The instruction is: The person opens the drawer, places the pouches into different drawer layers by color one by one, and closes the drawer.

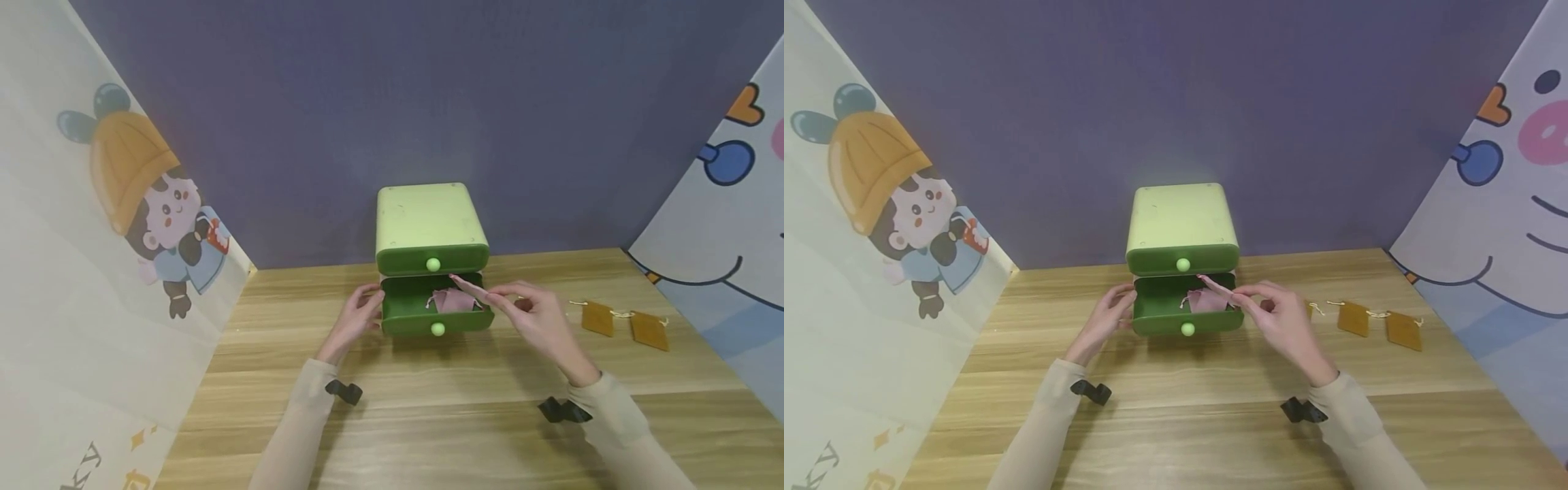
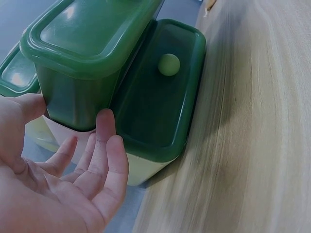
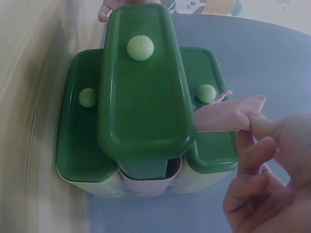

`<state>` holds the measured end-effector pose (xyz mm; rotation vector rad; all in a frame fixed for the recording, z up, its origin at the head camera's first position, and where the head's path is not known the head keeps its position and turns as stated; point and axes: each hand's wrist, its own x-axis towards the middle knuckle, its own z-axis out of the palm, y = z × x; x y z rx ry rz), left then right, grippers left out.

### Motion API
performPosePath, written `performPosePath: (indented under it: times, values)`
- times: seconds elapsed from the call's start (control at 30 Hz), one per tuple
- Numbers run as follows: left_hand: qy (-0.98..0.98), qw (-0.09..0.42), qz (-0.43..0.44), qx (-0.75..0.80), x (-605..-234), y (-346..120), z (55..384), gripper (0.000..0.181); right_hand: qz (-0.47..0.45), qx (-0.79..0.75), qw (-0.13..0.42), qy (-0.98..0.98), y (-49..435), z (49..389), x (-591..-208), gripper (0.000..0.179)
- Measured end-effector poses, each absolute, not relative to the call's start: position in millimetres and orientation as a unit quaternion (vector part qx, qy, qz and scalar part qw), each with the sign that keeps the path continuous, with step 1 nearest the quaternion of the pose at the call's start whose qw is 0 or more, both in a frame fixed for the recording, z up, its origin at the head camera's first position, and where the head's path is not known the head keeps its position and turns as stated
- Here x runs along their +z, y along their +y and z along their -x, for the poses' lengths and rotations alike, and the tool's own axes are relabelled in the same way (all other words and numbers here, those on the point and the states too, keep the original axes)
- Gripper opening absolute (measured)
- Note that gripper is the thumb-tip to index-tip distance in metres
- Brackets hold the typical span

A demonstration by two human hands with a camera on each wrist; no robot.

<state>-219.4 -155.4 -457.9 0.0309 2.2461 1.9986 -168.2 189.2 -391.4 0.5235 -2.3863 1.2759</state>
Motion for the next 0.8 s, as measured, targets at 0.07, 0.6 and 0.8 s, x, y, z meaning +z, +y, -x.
performPosePath:
  times: [0.07, 0.6, 0.8]
  values:
    - [0.746, 0.067, -0.01, 0.662, -457.2, -155.6, 219.0, 0.059, -0.185, 0.457, 0.187, -0.85, 186.8, 170.0, -392.3, 0.009]
    - [0.747, 0.07, -0.01, 0.661, -456.7, -155.5, 220.9, 0.058, -0.188, 0.453, 0.179, -0.853, 173.7, 183.1, -397.3, 0.01]
    - [0.752, 0.064, -0.007, 0.656, -457.4, -154.9, 219.7, 0.059, -0.191, 0.452, 0.161, -0.857, 168.0, 187.1, -403.0, 0.01]
